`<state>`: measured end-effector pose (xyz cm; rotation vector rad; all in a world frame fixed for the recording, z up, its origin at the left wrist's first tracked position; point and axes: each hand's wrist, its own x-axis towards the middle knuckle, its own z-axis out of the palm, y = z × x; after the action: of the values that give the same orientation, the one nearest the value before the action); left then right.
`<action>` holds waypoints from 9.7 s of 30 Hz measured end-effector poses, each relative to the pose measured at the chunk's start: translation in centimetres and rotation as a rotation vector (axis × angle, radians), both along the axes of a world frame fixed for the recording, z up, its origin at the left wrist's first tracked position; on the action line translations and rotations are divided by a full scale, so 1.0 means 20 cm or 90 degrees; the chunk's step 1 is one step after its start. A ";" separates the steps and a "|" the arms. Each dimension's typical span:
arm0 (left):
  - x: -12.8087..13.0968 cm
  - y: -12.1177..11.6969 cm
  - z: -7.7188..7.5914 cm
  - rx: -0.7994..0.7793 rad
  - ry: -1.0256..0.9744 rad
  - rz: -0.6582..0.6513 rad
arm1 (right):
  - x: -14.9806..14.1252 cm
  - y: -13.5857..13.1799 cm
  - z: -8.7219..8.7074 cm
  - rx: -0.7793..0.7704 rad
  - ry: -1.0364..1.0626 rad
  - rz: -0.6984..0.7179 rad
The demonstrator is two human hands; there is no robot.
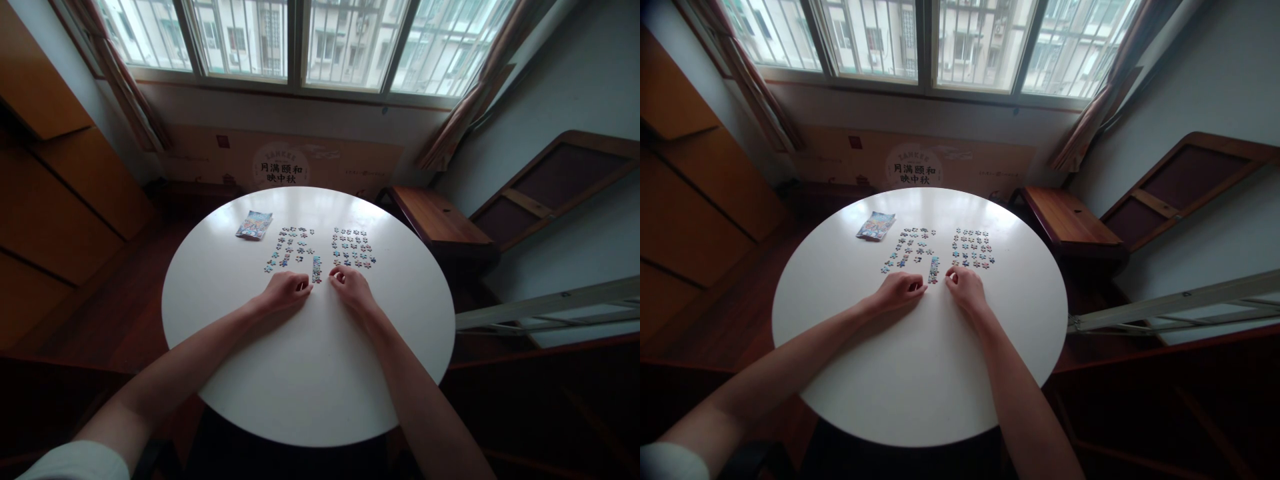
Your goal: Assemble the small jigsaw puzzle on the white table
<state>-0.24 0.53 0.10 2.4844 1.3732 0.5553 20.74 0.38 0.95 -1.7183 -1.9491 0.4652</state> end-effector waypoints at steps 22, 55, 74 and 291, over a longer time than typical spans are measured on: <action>0.00 0.00 0.01 0.007 0.009 0.000 | 0.00 0.00 -0.01 0.005 0.006 0.000; 0.01 -0.02 0.02 0.063 0.045 -0.017 | 0.00 0.00 0.00 0.004 0.006 0.007; 0.01 -0.03 0.02 0.039 0.020 -0.002 | 0.00 0.00 -0.01 0.001 -0.002 0.007; -0.04 -0.01 0.03 0.024 0.022 -0.020 | -0.03 0.00 -0.07 0.070 0.142 0.194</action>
<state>-0.96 0.38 0.68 2.5528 1.3447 0.5382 20.18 0.29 -0.39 -1.2480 -2.0362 0.6166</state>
